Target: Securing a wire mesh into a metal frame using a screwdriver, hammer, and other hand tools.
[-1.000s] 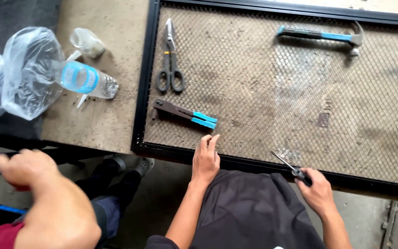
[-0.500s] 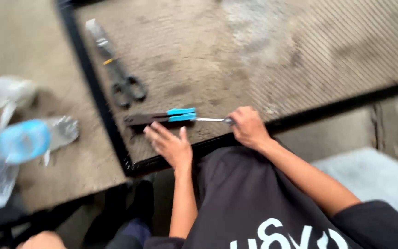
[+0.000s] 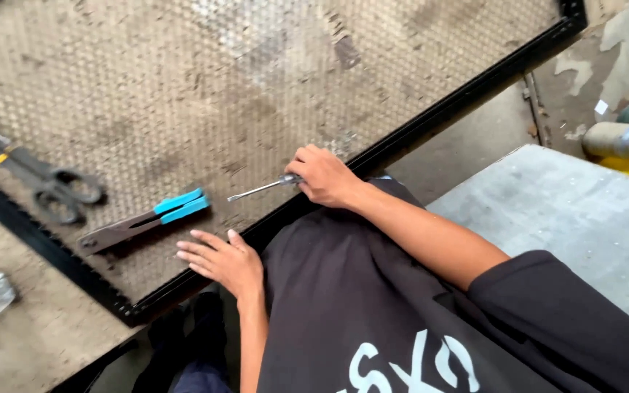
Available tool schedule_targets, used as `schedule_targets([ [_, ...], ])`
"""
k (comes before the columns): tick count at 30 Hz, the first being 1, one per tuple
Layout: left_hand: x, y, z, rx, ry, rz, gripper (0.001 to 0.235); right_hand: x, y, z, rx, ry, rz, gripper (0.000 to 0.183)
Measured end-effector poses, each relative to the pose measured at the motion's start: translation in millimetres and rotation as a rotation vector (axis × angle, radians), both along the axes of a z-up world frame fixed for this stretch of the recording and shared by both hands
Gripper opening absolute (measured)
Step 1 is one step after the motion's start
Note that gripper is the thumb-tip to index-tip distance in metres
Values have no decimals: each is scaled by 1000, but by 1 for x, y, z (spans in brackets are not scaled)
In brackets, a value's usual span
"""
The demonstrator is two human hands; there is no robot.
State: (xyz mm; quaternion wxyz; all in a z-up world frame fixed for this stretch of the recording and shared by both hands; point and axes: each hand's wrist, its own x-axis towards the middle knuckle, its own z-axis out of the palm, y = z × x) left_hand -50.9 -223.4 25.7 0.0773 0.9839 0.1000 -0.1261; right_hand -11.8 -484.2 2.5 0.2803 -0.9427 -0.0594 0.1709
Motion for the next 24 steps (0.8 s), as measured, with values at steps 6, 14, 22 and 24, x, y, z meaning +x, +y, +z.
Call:
schedule_targets([
  [6,-16,-95,-15,-16,71,13,75,-1,-83,-9,-75,-116,62,28],
  [14,-8,-192,-6,-133,144,-375,70,-41,-274,-39,-349,-383,-51,28],
  [22,6,-216,-10,-103,261,-330,70,-72,-397,-35,-440,-307,-395,34],
  [24,9,-222,-26,-58,219,-340,68,-65,-403,-39,-523,-321,-346,32],
])
